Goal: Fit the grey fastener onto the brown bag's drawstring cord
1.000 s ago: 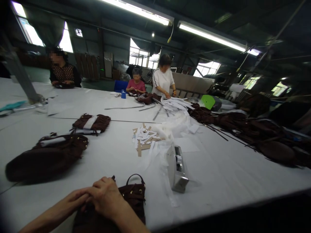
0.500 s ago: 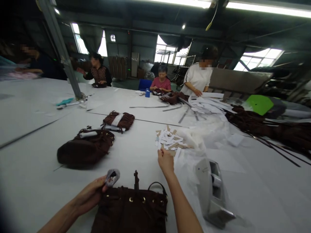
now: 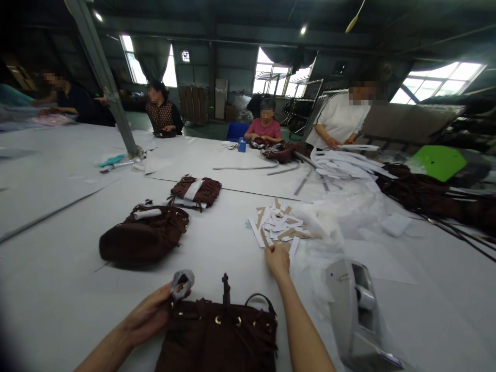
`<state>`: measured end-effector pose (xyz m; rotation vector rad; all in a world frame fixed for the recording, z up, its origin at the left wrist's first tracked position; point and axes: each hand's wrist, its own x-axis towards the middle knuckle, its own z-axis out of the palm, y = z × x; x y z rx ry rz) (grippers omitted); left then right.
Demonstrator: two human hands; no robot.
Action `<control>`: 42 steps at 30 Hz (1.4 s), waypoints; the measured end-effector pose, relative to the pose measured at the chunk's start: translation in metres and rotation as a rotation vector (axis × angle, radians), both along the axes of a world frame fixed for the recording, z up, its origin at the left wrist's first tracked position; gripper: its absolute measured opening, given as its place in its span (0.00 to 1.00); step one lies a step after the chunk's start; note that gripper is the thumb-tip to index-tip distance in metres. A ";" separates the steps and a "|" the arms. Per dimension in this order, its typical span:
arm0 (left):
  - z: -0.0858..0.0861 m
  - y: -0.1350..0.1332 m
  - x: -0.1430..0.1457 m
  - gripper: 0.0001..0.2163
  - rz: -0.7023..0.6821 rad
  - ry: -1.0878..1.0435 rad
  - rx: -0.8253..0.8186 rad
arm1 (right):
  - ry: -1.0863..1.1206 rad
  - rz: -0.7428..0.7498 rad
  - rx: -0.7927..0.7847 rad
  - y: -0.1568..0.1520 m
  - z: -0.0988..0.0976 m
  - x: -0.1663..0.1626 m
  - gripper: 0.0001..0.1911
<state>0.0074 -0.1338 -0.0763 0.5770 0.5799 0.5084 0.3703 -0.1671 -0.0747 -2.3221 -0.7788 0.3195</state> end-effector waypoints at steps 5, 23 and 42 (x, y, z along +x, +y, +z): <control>0.002 -0.003 0.002 0.11 0.012 -0.048 0.024 | 0.208 0.087 0.190 -0.023 0.021 -0.029 0.20; 0.024 -0.026 0.007 0.13 0.032 0.044 0.304 | -0.219 0.673 -0.039 -0.097 0.092 -0.216 0.10; 0.025 -0.021 -0.001 0.14 -0.103 0.124 0.385 | 0.273 0.494 0.314 -0.075 0.061 -0.237 0.15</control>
